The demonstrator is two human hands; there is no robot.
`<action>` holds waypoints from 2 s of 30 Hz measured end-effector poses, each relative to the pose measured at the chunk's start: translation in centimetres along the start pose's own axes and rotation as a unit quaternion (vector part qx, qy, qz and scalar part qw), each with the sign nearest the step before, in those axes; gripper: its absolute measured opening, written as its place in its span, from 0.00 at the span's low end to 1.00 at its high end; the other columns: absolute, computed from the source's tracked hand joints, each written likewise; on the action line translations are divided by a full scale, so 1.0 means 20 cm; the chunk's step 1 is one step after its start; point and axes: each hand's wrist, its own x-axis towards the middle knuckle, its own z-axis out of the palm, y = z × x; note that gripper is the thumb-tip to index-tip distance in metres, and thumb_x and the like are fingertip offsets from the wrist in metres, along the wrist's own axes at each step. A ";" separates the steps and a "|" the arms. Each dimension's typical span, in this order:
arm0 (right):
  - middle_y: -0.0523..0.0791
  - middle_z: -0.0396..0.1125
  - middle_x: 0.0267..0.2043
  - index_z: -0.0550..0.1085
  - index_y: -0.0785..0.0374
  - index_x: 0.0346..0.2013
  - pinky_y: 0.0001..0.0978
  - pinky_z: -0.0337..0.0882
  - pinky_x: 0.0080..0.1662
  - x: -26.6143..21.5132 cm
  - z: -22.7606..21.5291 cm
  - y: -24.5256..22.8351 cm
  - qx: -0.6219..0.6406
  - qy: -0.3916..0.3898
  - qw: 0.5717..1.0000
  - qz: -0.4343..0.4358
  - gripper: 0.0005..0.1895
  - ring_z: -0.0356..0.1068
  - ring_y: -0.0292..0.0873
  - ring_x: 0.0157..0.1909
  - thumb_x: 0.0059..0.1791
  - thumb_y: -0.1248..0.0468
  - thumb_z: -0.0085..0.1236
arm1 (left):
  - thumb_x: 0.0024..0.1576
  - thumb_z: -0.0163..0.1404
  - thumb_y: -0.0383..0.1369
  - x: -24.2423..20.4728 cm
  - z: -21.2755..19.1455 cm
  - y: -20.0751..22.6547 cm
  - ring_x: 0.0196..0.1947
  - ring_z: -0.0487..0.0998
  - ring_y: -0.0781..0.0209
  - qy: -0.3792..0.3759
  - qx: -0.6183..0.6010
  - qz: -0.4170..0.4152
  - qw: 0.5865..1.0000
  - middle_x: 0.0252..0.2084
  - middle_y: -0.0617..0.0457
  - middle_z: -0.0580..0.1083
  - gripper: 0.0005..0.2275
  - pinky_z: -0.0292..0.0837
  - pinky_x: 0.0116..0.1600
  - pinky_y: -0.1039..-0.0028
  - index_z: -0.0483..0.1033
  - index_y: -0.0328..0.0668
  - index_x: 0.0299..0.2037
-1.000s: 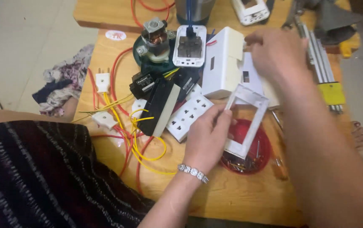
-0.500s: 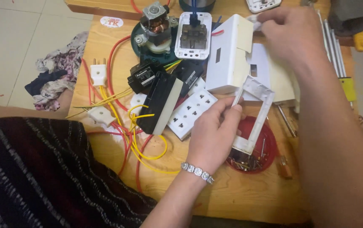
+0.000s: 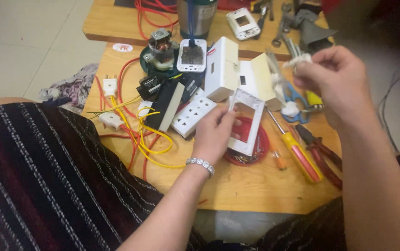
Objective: Assembling a circuit panel by placing screws and components into a plastic frame.
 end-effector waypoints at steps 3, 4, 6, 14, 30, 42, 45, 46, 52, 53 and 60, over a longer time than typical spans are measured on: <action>0.50 0.64 0.35 0.65 0.70 0.39 0.22 0.73 0.34 -0.16 -0.09 0.00 -0.037 -0.036 0.999 0.014 0.06 0.68 0.40 0.32 0.49 0.73 0.51 | 0.56 0.44 0.31 -0.01 -0.01 -0.03 0.20 0.76 0.64 -0.003 0.006 0.016 1.000 0.30 0.51 0.77 0.12 0.71 0.28 0.81 0.78 0.36 0.44; 0.50 0.64 0.35 0.65 0.70 0.39 0.22 0.73 0.34 -0.22 -0.10 -0.02 -0.036 -0.032 0.999 0.010 0.06 0.68 0.40 0.32 0.49 0.73 0.51 | 0.56 0.44 0.31 -0.02 -0.02 -0.01 0.20 0.76 0.64 -0.006 0.006 0.021 1.000 0.30 0.51 0.77 0.12 0.71 0.28 0.81 0.78 0.36 0.44; 0.53 0.69 0.35 0.68 0.70 0.38 0.25 0.72 0.38 -0.36 -0.11 -0.05 -0.061 -0.022 0.992 0.104 0.06 0.70 0.43 0.36 0.47 0.74 0.53 | 0.57 0.43 0.36 -0.05 -0.03 0.02 0.27 0.75 0.70 0.013 0.102 0.000 0.995 0.31 0.57 0.78 0.13 0.70 0.34 0.82 0.78 0.45 0.46; 0.42 0.72 0.33 0.76 0.53 0.37 0.29 0.70 0.39 -0.38 -0.08 0.35 -0.274 -0.013 0.955 0.110 0.11 0.70 0.40 0.36 0.43 0.56 0.58 | 0.58 0.42 0.37 -0.08 -0.06 -0.02 0.28 0.79 0.63 0.014 0.113 0.008 0.993 0.35 0.51 0.77 0.16 0.74 0.35 0.78 0.75 0.39 0.50; 0.45 0.74 0.38 0.79 0.49 0.41 0.43 0.68 0.51 -0.38 -0.01 0.37 -0.416 -0.107 0.902 0.036 0.17 0.70 0.50 0.50 0.41 0.48 0.56 | 0.55 0.42 0.43 -0.15 -0.05 0.03 0.55 0.72 0.45 0.047 0.213 -0.001 0.976 0.49 0.46 0.76 0.19 0.68 0.57 0.59 0.76 0.43 0.50; 0.47 0.71 0.26 0.76 0.65 0.39 0.34 0.65 0.30 -0.39 0.07 0.31 -0.187 -0.175 0.963 0.090 0.10 0.66 0.42 0.25 0.45 0.66 0.55 | 0.53 0.38 0.41 -0.10 -0.14 0.05 0.48 0.75 0.43 0.016 0.342 0.021 0.939 0.37 0.48 0.79 0.18 0.68 0.54 0.56 0.80 0.47 0.41; 0.51 0.72 0.30 0.75 0.71 0.42 0.29 0.64 0.32 -0.42 0.10 0.33 -0.156 -0.296 0.927 0.169 0.13 0.64 0.41 0.28 0.46 0.67 0.52 | 0.51 0.36 0.42 -0.07 -0.16 0.05 0.41 0.79 0.54 0.018 0.330 0.033 0.943 0.22 0.58 0.77 0.18 0.71 0.50 0.63 0.80 0.49 0.38; 0.51 0.72 0.30 0.75 0.71 0.42 0.29 0.64 0.32 -0.42 0.09 0.35 -0.155 -0.296 0.927 0.169 0.13 0.64 0.41 0.28 0.46 0.67 0.52 | 0.51 0.36 0.42 -0.07 -0.15 0.05 0.41 0.79 0.54 0.018 0.331 0.033 0.943 0.22 0.58 0.77 0.18 0.71 0.50 0.63 0.80 0.49 0.38; 0.50 0.69 0.33 0.74 0.73 0.41 0.30 0.71 0.36 -0.40 0.07 0.39 -0.128 -0.302 0.926 0.187 0.15 0.66 0.42 0.35 0.44 0.65 0.57 | 0.54 0.40 0.41 -0.06 -0.11 -0.06 0.39 0.80 0.54 -0.007 0.336 0.052 0.940 0.20 0.55 0.76 0.17 0.71 0.51 0.63 0.77 0.47 0.47; 0.50 0.71 0.29 0.76 0.70 0.39 0.31 0.72 0.35 -0.40 0.07 0.38 -0.177 -0.265 0.933 0.170 0.14 0.69 0.42 0.31 0.42 0.64 0.60 | 0.55 0.40 0.41 -0.04 -0.10 -0.09 0.36 0.80 0.57 -0.017 0.343 0.060 0.937 0.24 0.54 0.77 0.18 0.73 0.48 0.64 0.76 0.45 0.49; 0.46 0.71 0.23 0.77 0.61 0.42 0.28 0.70 0.31 -0.38 0.08 0.42 -0.225 -0.138 0.959 0.106 0.19 0.72 0.40 0.21 0.38 0.60 0.64 | 0.58 0.42 0.38 -0.06 -0.06 -0.07 0.52 0.74 0.44 -0.036 0.403 0.113 0.907 0.47 0.40 0.75 0.21 0.68 0.57 0.56 0.67 0.38 0.59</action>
